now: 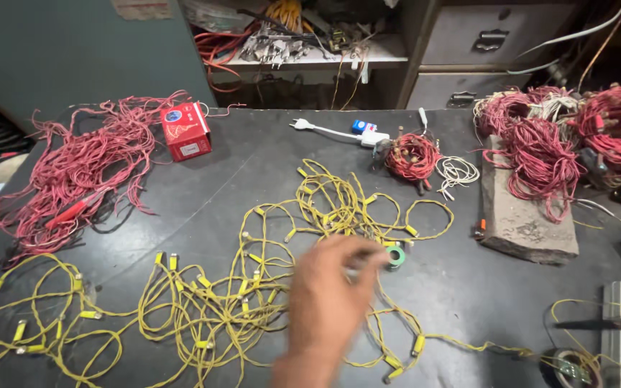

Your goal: The person solders wires to a small green circuit board, then tests the connection by plugging the board into a power strip. The person then uses a screwdriver to inspect several yellow LED light bulbs along the string.

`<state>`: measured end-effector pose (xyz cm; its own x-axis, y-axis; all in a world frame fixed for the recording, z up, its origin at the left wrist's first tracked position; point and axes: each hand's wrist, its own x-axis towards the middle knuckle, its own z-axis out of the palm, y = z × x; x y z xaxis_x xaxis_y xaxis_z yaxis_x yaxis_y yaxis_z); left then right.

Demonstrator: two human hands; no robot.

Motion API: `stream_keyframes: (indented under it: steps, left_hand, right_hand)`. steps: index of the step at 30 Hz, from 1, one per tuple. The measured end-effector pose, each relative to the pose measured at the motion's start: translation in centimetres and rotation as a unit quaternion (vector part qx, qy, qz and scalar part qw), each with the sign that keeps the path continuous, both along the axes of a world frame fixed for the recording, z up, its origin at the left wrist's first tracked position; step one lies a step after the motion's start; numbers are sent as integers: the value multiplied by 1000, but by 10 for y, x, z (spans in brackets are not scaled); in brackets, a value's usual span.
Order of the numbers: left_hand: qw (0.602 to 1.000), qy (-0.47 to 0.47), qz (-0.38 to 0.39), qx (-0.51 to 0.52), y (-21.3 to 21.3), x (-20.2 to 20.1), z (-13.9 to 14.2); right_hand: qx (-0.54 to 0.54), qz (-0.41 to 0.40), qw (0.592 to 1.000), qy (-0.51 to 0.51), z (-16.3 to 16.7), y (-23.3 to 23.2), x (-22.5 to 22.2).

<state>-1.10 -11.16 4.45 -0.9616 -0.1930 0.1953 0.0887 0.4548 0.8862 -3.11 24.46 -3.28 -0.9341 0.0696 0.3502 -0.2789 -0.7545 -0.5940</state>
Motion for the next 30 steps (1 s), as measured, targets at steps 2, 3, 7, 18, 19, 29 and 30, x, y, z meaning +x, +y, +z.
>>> stream_keyframes:
  steps: [2,3,7,18,19,29,30]
  left_hand:
    - [998,-48,37,-36,-32,4,9]
    - [994,-86,48,-54,-44,8,12]
    - [963,-247,62,-90,-69,16,15]
    - [963,-127,39,-234,-75,21,-9]
    - [963,-132,38,-232,-75,21,-10]
    - [970,-106,36,-215,-76,20,-14]
    - [972,-89,40,-215,-76,20,-15]
  right_hand:
    - [-2,15,1000,2,7,-22,-5]
    - [-2,20,1000,3,15,-35,-6]
    - [14,26,997,-72,50,-103,-4]
    - [15,19,984,-175,86,-216,11]
    - [22,14,983,-179,84,-216,10]
    - [-33,33,988,-148,74,-215,4]
    - [-38,43,988,-146,75,-217,4]
